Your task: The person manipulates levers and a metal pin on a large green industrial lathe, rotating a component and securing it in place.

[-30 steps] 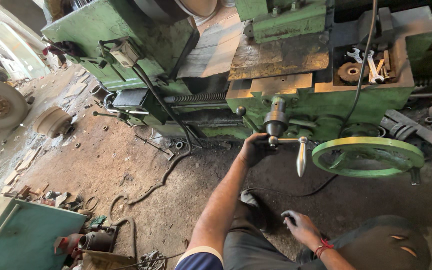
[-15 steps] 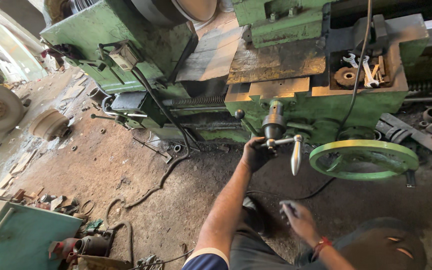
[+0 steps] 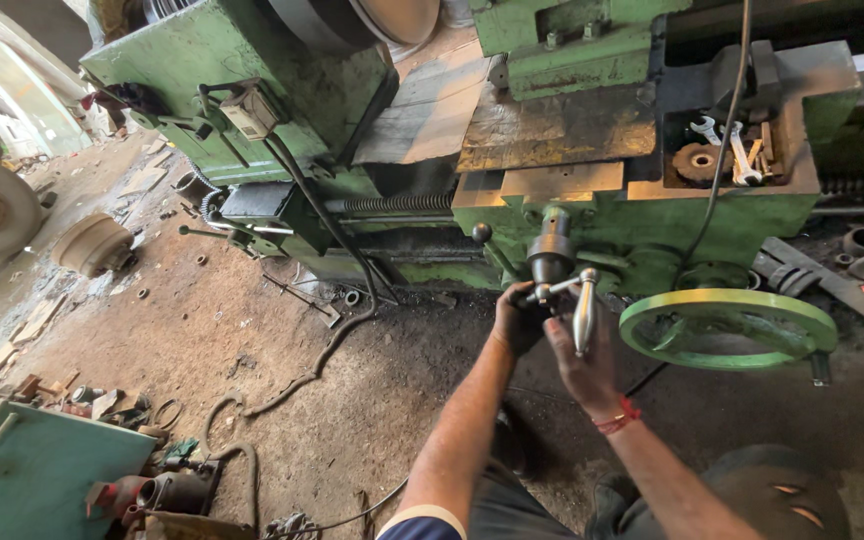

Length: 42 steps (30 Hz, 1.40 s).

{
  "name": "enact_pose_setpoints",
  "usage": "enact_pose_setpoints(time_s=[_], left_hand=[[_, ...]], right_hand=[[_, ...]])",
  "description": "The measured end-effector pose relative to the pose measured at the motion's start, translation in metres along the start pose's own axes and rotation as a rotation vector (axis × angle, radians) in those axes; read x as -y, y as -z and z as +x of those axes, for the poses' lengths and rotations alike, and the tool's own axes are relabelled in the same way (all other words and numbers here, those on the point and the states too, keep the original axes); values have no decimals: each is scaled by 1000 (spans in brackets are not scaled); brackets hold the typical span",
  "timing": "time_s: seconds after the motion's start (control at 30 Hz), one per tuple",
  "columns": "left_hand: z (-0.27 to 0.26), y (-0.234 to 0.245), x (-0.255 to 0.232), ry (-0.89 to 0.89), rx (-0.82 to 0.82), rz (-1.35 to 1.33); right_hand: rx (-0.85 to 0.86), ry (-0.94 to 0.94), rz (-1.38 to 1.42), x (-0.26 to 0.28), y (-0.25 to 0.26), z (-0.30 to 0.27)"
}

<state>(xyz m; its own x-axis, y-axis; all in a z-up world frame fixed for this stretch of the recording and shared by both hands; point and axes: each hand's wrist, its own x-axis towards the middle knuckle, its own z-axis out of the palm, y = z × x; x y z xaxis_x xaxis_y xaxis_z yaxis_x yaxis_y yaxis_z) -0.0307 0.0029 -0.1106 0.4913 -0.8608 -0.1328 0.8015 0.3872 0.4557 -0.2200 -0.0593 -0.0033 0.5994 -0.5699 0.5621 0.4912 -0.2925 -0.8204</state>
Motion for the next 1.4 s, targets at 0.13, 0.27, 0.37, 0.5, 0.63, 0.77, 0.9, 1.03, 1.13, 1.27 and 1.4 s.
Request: enact_pose_setpoints(time_s=[0.13,0.27,0.37,0.5,0.63,0.77,0.9,1.03,1.13,1.27,1.4], left_hand=[[1,5,5,8,-59,-14],[10,19,10,16,70,-127],[12,21,10,13,25,-129],[17,22,19,-22,-103,-98],[31,52,28,-38,1,-146],[38,61,42,-69,-43,-115],[37,53,48,-131,-61,-24],[25,32,46,-64,-89,-57],[17,16,46,-96,-111,-3],[12,-22,43,-125,-44,26],[7,-55,44,-292,-35,148]], right_hand=[[-67,1,-146,6,-8,11],[-182,-7,97,-7,-22,29],[-193,200,-99,-5,-25,37],[-132,23,-163,-13,-27,44],[-35,-41,-90,-25,-27,57],[39,15,-291,-17,-25,64],[138,108,-353,-10,-25,71],[202,127,-361,-6,-26,74],[229,52,-453,-3,-27,76],[252,145,-471,3,-31,80],[252,149,-542,8,-37,83]])
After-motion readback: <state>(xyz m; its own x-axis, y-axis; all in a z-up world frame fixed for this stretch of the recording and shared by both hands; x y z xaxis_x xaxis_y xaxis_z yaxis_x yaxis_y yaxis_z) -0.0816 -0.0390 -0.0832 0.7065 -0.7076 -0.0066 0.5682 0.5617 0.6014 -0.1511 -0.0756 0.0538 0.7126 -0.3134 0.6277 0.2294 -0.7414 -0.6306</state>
